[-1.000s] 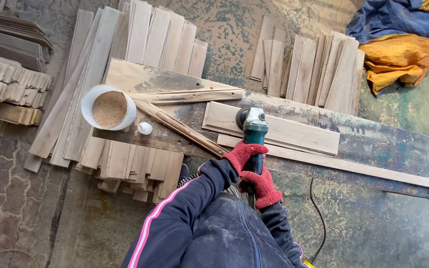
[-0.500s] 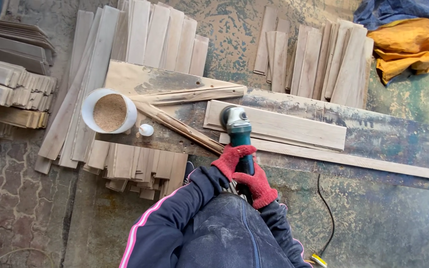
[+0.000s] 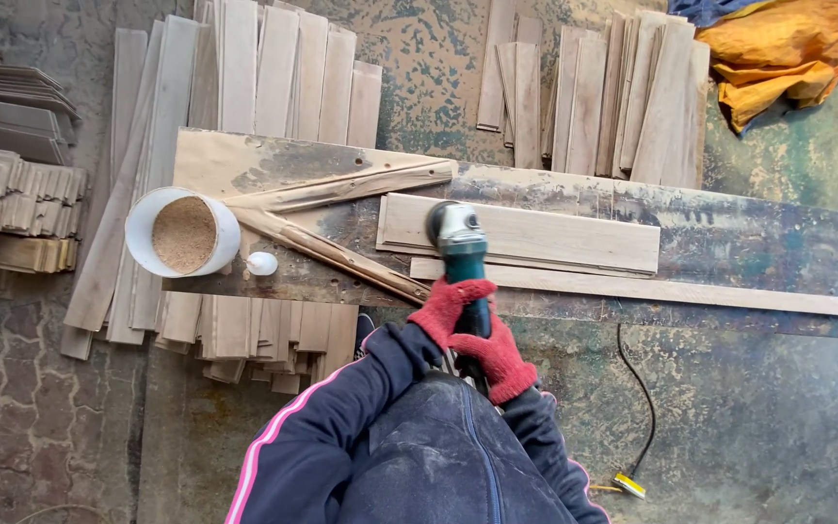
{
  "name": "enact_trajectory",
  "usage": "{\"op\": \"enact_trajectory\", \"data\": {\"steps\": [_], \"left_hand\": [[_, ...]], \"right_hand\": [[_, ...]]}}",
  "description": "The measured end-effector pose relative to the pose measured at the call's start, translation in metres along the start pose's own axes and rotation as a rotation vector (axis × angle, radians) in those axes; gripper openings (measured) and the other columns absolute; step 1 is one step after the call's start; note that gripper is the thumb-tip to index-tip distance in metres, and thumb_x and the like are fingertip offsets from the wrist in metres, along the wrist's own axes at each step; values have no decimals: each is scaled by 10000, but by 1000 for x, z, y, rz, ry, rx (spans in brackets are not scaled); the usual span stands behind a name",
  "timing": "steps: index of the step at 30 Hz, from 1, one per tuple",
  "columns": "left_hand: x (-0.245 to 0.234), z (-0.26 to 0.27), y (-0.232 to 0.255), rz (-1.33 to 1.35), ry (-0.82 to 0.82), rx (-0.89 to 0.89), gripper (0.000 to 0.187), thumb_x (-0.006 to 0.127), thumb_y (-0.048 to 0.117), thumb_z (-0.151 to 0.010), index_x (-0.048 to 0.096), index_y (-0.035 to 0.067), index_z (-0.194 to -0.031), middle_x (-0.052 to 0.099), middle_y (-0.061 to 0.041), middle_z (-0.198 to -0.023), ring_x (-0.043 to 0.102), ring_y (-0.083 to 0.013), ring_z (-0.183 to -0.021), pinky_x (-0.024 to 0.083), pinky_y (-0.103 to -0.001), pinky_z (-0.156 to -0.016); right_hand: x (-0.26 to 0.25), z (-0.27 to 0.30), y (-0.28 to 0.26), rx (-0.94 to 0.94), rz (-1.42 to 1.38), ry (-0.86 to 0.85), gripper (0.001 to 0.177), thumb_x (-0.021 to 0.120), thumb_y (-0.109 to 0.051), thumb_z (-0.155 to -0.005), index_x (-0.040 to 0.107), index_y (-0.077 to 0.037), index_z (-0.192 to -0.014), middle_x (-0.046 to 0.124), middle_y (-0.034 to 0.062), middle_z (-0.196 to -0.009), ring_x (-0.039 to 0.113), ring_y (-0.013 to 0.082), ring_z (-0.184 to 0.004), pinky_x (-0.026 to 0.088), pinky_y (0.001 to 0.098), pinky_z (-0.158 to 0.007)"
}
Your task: Sanding wooden planks using an angle grinder with a sanding disc.
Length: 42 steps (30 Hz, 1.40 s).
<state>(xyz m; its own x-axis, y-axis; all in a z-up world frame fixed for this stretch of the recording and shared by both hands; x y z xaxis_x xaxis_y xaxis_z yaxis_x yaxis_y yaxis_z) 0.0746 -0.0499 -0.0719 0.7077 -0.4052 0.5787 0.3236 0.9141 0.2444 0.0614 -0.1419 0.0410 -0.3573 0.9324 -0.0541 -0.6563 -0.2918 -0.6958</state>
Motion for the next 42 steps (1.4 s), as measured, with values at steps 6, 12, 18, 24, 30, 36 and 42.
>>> {"op": "enact_trajectory", "data": {"steps": [6,12,18,24,30,36,42], "left_hand": [[-28,18,23,-53,156,42,579,964,139,-644,618,130,-1108,721,-191,-758,765,-370,-687,664,-518,-557],[19,-4,-5,-41,69,-11,406,910,54,-679,676,77,-1011,701,-237,-706,741,-422,-614,639,-547,-498],[73,-31,-55,-44,-44,-50,363,873,-39,-678,688,54,-975,686,-259,-678,728,-448,-596,621,-550,-486],[94,0,-52,-82,-49,-64,318,881,-12,-661,713,43,-926,699,-191,-668,741,-354,-608,631,-460,-532],[58,10,-25,-2,-13,5,403,885,-42,-672,644,13,-991,681,-242,-672,728,-417,-594,627,-524,-539],[5,20,12,48,37,62,493,902,34,-675,625,46,-1082,692,-228,-709,743,-405,-614,642,-525,-539],[-51,47,52,75,163,175,665,983,168,-625,589,86,-1154,711,-214,-742,753,-368,-646,665,-501,-538]], "right_hand": [[21,-11,1,-2,82,-105,468,957,-72,-548,635,15,-876,624,235,-616,674,338,-484,575,440,-407],[-17,0,-11,4,-26,-33,471,947,-46,-548,615,29,-873,623,257,-600,667,358,-460,575,449,-384],[-87,-13,16,-19,-126,89,456,934,-28,-589,600,43,-891,611,308,-601,663,428,-439,561,505,-338],[-103,-19,25,-10,-145,88,465,930,-22,-572,597,56,-887,599,309,-601,658,445,-442,555,523,-335],[-63,-13,13,-4,-98,13,460,928,-5,-579,600,72,-892,598,314,-598,652,445,-436,544,519,-323],[-3,-4,-6,7,32,-88,477,940,-30,-557,607,58,-887,607,285,-598,660,401,-445,561,484,-352],[62,-3,-8,5,165,-207,451,936,-27,-563,623,58,-877,612,274,-596,659,377,-441,562,459,-364]]}}
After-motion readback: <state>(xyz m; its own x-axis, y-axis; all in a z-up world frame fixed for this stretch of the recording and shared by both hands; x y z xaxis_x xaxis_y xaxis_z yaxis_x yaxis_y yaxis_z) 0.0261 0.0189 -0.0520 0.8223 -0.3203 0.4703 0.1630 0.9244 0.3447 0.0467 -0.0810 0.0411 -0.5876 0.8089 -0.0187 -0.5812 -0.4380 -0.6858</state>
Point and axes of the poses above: each hand's wrist, its own z-axis away from the middle knuckle, its own x-axis out of the palm, y = z × x, the point moved 8 cm from there along -z, towards the middle knuckle
